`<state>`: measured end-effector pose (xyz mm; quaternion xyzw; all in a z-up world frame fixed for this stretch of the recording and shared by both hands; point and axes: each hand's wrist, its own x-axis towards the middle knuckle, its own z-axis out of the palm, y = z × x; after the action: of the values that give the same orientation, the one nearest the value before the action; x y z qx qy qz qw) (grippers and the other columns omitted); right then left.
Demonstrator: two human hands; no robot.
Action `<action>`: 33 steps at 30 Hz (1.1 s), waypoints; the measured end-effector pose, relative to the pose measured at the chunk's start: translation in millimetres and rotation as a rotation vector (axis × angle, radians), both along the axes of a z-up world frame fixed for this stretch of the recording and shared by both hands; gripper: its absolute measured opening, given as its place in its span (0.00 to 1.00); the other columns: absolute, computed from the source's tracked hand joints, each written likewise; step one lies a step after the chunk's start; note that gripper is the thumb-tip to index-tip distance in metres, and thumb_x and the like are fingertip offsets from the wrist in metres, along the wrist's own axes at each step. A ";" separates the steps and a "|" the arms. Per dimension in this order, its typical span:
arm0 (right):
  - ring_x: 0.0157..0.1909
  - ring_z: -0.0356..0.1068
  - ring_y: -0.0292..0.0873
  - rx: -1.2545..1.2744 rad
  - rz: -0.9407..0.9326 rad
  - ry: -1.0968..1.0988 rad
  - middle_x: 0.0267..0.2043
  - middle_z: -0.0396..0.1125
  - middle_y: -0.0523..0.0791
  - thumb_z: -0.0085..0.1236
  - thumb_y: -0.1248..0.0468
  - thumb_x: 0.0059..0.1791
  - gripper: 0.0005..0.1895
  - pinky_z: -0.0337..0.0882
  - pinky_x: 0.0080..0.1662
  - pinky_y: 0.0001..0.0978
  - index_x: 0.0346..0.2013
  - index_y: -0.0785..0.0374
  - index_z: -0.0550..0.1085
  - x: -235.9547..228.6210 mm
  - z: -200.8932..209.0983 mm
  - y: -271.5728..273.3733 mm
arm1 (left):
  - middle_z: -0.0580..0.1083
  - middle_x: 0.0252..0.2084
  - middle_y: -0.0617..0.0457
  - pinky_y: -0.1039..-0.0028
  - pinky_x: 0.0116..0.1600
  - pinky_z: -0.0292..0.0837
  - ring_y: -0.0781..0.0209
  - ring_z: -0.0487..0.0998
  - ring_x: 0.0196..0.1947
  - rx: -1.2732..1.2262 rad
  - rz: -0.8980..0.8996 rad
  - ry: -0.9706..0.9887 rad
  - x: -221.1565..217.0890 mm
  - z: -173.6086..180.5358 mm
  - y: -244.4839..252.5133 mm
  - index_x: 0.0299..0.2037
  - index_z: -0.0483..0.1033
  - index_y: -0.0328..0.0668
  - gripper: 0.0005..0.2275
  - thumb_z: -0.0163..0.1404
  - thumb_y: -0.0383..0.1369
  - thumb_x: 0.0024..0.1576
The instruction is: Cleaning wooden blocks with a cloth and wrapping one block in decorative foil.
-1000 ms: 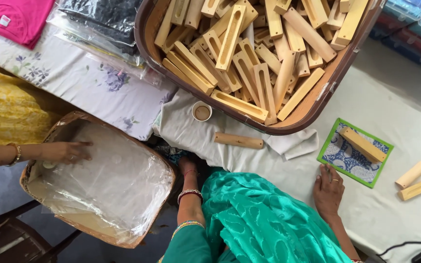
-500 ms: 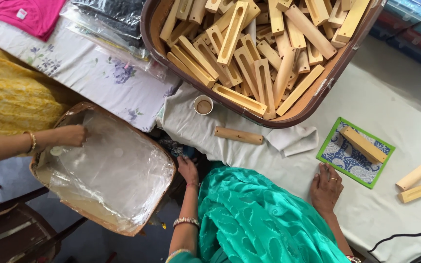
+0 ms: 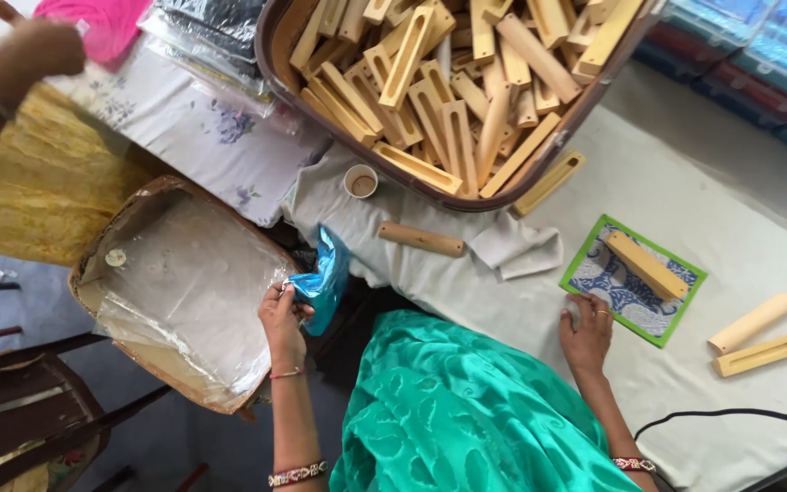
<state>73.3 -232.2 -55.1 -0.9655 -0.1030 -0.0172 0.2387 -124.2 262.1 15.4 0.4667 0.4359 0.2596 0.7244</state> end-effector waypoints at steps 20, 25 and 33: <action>0.61 0.67 0.42 0.949 -0.106 0.360 0.63 0.64 0.50 0.66 0.57 0.45 0.39 0.72 0.55 0.36 0.68 0.63 0.62 9.9 65.2 -29.7 | 0.77 0.34 0.39 0.50 0.41 0.73 0.37 0.78 0.36 1.115 -1.760 -0.111 196.5 -3.1 -341.6 0.52 0.75 0.41 0.11 0.49 0.31 0.60; 0.45 0.76 0.42 0.664 -0.426 0.168 0.45 0.77 0.46 0.64 0.62 0.46 0.23 0.76 0.48 0.34 0.56 0.64 0.77 1.7 -42.8 -76.1 | 0.77 0.39 0.39 0.52 0.43 0.74 0.38 0.79 0.39 1.110 -1.795 -0.395 190.9 -47.0 -349.8 0.55 0.75 0.38 0.17 0.52 0.30 0.56; 0.40 0.73 0.35 1.511 -0.776 0.429 0.41 0.75 0.40 0.68 0.63 0.47 0.15 0.73 0.42 0.32 0.47 0.62 0.78 -11.3 -52.6 -99.1 | 0.81 0.43 0.46 0.61 0.47 0.75 0.49 0.81 0.42 0.858 -1.310 0.236 230.6 47.3 -335.1 0.51 0.79 0.44 0.18 0.56 0.44 0.56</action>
<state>62.0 -331.2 -107.8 -0.4984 0.3190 0.0211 0.8059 106.4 -73.0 62.7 0.8914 0.0082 -0.1256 0.4354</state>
